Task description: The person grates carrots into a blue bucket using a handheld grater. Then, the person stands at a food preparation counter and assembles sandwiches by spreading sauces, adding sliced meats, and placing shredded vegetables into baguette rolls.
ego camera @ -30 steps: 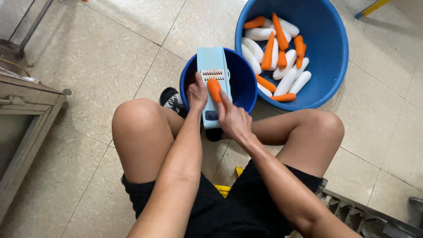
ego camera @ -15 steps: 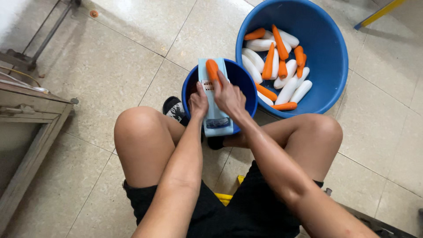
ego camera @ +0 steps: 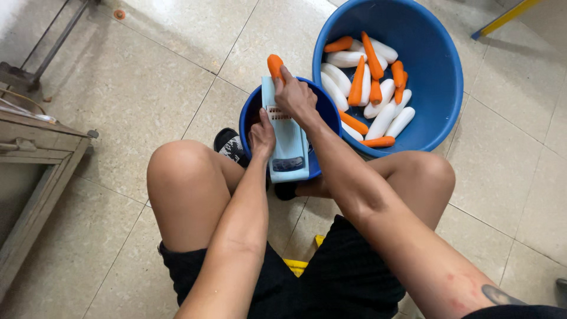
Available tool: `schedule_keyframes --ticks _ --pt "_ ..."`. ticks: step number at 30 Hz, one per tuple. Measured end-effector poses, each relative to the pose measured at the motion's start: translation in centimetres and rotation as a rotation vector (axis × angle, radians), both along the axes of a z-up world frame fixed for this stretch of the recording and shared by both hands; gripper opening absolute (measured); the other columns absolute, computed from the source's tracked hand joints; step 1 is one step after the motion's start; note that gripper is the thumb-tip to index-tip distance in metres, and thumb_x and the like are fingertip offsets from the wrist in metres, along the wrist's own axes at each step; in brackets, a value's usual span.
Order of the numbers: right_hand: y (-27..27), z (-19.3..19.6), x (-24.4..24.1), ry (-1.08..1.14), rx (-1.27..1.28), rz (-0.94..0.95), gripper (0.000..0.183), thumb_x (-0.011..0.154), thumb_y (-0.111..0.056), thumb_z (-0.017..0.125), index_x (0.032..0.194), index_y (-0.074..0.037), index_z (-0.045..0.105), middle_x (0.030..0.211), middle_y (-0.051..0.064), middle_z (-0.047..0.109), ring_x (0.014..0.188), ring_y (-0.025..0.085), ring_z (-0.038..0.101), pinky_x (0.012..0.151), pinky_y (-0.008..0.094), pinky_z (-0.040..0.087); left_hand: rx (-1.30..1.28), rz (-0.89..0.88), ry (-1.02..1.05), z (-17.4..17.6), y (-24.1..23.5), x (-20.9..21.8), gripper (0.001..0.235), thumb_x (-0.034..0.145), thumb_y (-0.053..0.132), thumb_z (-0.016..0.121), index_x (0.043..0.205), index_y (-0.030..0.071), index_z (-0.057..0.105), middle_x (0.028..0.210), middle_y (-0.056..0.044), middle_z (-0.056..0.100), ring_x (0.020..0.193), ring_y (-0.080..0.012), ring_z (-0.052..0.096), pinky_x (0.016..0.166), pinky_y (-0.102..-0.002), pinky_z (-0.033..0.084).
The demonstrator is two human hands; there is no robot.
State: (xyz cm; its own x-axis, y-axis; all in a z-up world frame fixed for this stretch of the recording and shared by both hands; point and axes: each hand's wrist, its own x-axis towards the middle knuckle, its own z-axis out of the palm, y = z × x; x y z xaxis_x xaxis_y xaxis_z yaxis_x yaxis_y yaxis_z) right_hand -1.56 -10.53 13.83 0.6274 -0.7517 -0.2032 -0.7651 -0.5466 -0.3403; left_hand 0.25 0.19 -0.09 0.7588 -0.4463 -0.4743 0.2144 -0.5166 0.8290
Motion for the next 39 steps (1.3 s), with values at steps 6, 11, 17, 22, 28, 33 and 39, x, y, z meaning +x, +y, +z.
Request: schedule_keyframes --ticks 6,11,17,22,28,33,39 --pt "7.3 3.5 -9.9 0.021 0.148 -0.059 0.057 0.1 -0.045 0.042 0.155 -0.029 0.044 0.104 0.033 0.07 0.097 0.055 0.066 0.092 0.06 0.05 0.019 0.011 -0.004 1.5 0.1 -0.1 0.09 0.095 0.069 0.018 0.102 0.004 0.08 0.103 -0.027 0.074 0.106 -0.0448 0.068 0.095 -0.05 0.049" --pt "10.7 4.0 -13.4 0.153 0.19 -0.013 0.058 0.098 -0.042 0.045 0.155 -0.031 0.042 0.094 0.033 0.072 0.092 0.052 0.069 0.089 0.061 0.051 -0.01 0.007 0.009 1.5 0.3 -0.3 0.09 0.095 0.07 0.018 0.105 0.005 0.079 0.105 -0.026 0.073 0.106 -0.0446 0.067 0.095 -0.049 0.049" --pt "1.3 0.3 -1.1 -0.004 0.056 -0.014 0.056 0.1 -0.043 0.045 0.153 -0.027 0.045 0.103 0.032 0.071 0.098 0.052 0.068 0.092 0.059 0.052 0.014 0.003 -0.037 0.1 0.1 0.1 0.088 0.096 0.07 0.02 0.107 0.005 0.079 0.104 -0.027 0.073 0.108 -0.0459 0.067 0.095 -0.05 0.049" --pt "3.0 2.0 -3.8 -0.024 0.106 -0.039 0.056 0.101 -0.045 0.043 0.154 -0.029 0.043 0.108 0.031 0.07 0.102 0.053 0.066 0.094 0.06 0.049 0.011 0.016 -0.034 0.8 0.2 -0.2 0.086 0.097 0.068 0.021 0.106 0.006 0.079 0.103 -0.027 0.074 0.107 -0.0446 0.068 0.096 -0.048 0.051" --pt "10.9 4.8 -13.3 0.104 0.189 -0.026 0.057 0.1 -0.044 0.045 0.155 -0.031 0.043 0.094 0.033 0.071 0.092 0.054 0.068 0.089 0.061 0.051 -0.006 0.022 -0.03 1.1 0.3 -0.5 0.087 0.097 0.068 0.021 0.105 0.004 0.079 0.105 -0.025 0.074 0.108 -0.0442 0.068 0.095 -0.048 0.05" --pt "6.1 -0.4 -6.6 0.043 0.065 -0.006 0.057 0.1 -0.044 0.046 0.155 -0.028 0.044 0.096 0.03 0.072 0.092 0.051 0.07 0.087 0.059 0.054 0.051 -0.009 -0.019 -1.2 -0.5 0.6 0.088 0.099 0.068 0.021 0.107 0.0 0.077 0.106 -0.032 0.069 0.11 -0.0479 0.064 0.095 -0.05 0.049" --pt "-1.9 -1.8 2.1 -0.162 -0.051 0.027 0.049 0.101 -0.051 0.052 0.145 -0.029 0.055 0.1 0.023 0.073 0.088 0.047 0.068 0.074 0.058 0.053 0.108 0.006 -0.122 -0.5 -0.3 -0.2 0.086 0.104 0.064 0.023 0.106 -0.004 0.076 0.111 -0.036 0.066 0.115 -0.0518 0.059 0.103 -0.05 0.045"
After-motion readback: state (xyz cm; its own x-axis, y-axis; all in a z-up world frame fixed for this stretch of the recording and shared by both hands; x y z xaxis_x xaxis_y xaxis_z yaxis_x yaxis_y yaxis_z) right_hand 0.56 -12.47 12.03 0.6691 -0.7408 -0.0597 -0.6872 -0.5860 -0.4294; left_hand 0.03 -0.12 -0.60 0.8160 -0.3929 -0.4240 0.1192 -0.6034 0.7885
